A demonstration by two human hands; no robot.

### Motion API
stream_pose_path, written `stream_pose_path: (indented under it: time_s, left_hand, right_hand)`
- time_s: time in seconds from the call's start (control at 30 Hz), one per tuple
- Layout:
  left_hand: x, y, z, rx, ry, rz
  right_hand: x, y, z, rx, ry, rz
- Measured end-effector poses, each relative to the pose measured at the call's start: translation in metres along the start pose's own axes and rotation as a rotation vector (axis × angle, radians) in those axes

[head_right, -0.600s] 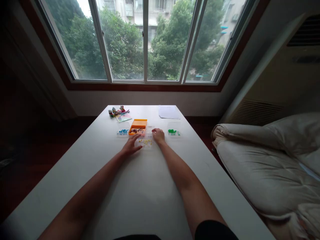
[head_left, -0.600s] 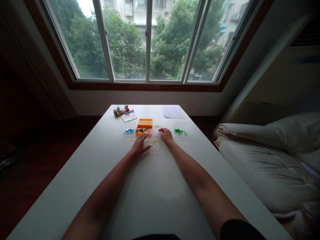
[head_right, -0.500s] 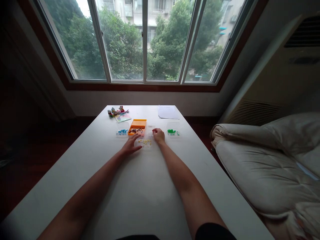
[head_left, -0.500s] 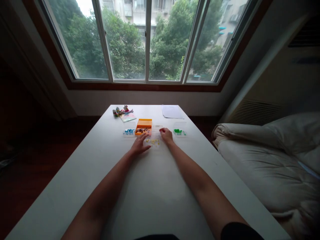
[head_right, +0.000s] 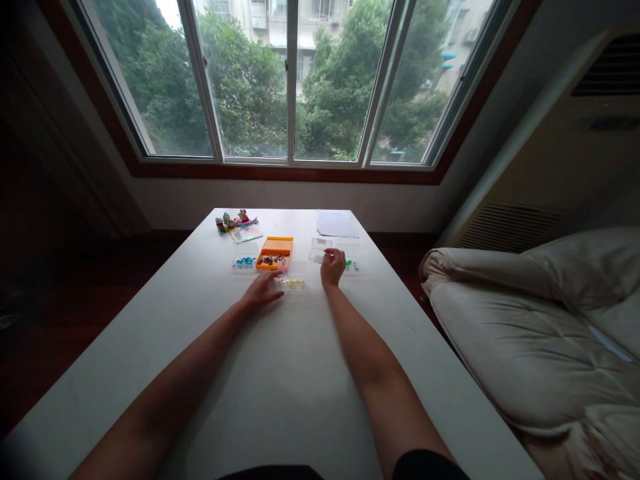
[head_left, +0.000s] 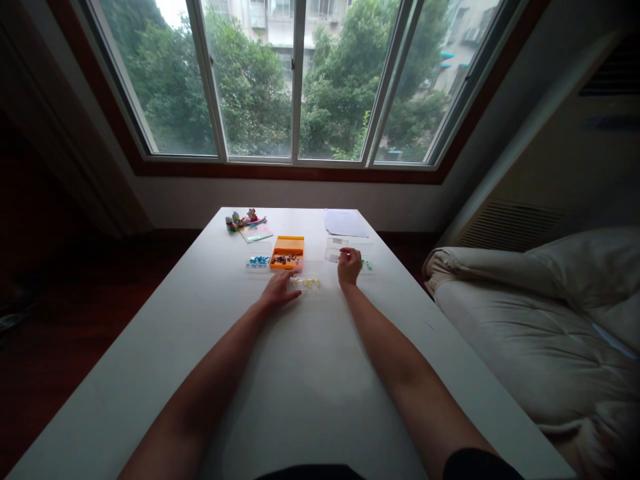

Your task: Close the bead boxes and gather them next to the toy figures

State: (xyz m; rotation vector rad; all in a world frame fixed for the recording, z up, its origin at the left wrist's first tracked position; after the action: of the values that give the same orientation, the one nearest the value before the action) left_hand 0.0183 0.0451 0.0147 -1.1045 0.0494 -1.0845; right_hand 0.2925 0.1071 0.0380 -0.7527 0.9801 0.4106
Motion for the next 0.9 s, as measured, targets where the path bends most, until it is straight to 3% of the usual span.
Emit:
stream_pose_path:
  time_s: [0.13,0.37,0.53,0.63,0.77,0.9]
  left_hand:
    - [-0.005,-0.002,-0.002,0.064,-0.067,-0.036]
    - [-0.013,-0.015,-0.006,0.305,-0.154,-0.211]
    - [-0.006,-0.018,-0.008,0.47,-0.113,-0.302]
    - [0.003,-0.014,-0.007,0.547,-0.132,-0.377]
    - [0.015,-0.007,-0.004,0.545,-0.128,-0.391]
    - [0.027,-0.006,-0.002,0.469,-0.016,-0.297]
  right_hand:
    - [-0.01,-0.005,-0.008,-0.002,-0.013,0.058]
    - [-0.007,-0.004,-0.008,0.003,0.051,0.156]
    - [0.002,-0.002,-0.004,0.036,0.032,0.23]
    - [0.0,0.006,-0.009,-0.019,-0.017,0.264]
    - [-0.01,0.018,-0.022,-0.124,-0.093,0.262]
    - [-0.016,0.025,-0.031,-0.201,-0.1,0.305]
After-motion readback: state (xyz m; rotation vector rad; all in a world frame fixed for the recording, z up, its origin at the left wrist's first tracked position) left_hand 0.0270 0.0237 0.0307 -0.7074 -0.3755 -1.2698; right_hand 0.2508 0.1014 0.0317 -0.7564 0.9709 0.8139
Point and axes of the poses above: each hand's wrist, its own z-axis towards the middle knuckle, its own y-axis out of the palm, x = y × z, the point moved 5 cm from there along z, towards the middle knuckle, and after that the axes turned 14 degrees about y, right-handed, at the moved point
